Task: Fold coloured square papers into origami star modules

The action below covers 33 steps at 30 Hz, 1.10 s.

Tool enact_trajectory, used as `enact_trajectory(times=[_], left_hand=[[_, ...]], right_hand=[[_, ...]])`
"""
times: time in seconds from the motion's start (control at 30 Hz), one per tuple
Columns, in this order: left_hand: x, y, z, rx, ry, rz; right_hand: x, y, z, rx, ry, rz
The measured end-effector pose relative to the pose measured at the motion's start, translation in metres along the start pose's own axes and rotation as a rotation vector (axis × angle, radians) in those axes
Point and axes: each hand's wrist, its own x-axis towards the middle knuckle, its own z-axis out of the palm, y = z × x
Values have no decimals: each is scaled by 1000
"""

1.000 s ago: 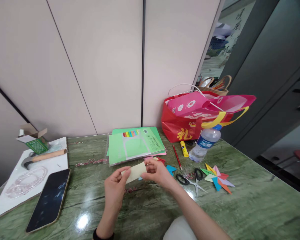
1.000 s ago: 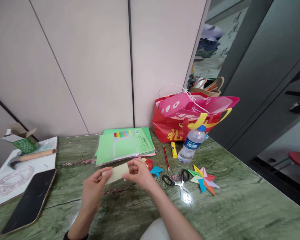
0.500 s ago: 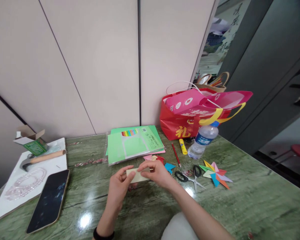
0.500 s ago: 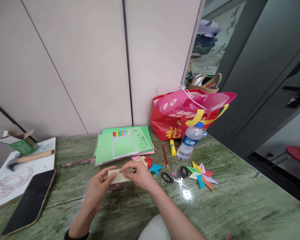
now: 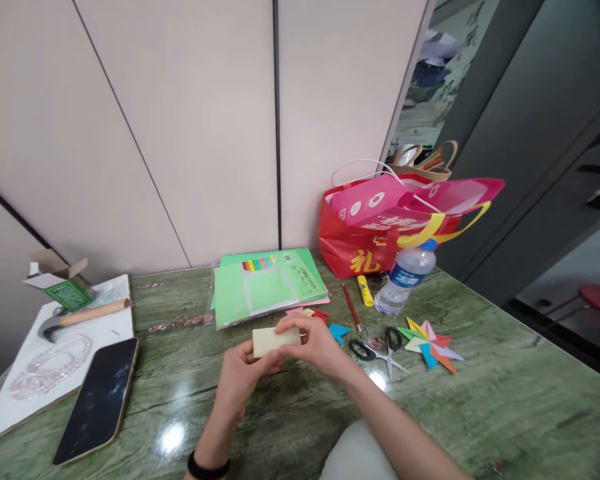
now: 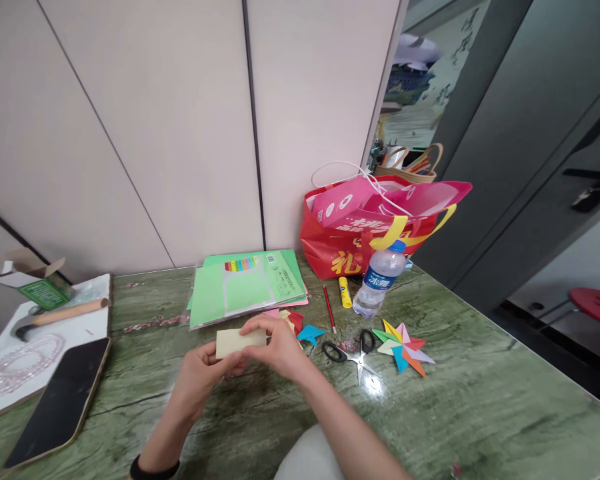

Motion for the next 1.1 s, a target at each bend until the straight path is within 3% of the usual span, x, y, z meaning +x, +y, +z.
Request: enact_trajectory(times=[0.2,0.6,0.7,0.87,1.1], left_hand=[[-2,3,-1,-34,-67,-17],[-11,18,-8,-184,-394,-56],[-10,16,-6,-142,-354,-48],[-3,5,-2,-71,-191,-44],[-2,7,-3,-97,-103,-76]], right_hand=[[1,-2,-2,-13,-1,-44],[2,-2,-16,90,-79,20],[2,-4,-15,48,-68,8],[0,-6,-8,-8,-77,5],[2,3,-10,126,-50,63]])
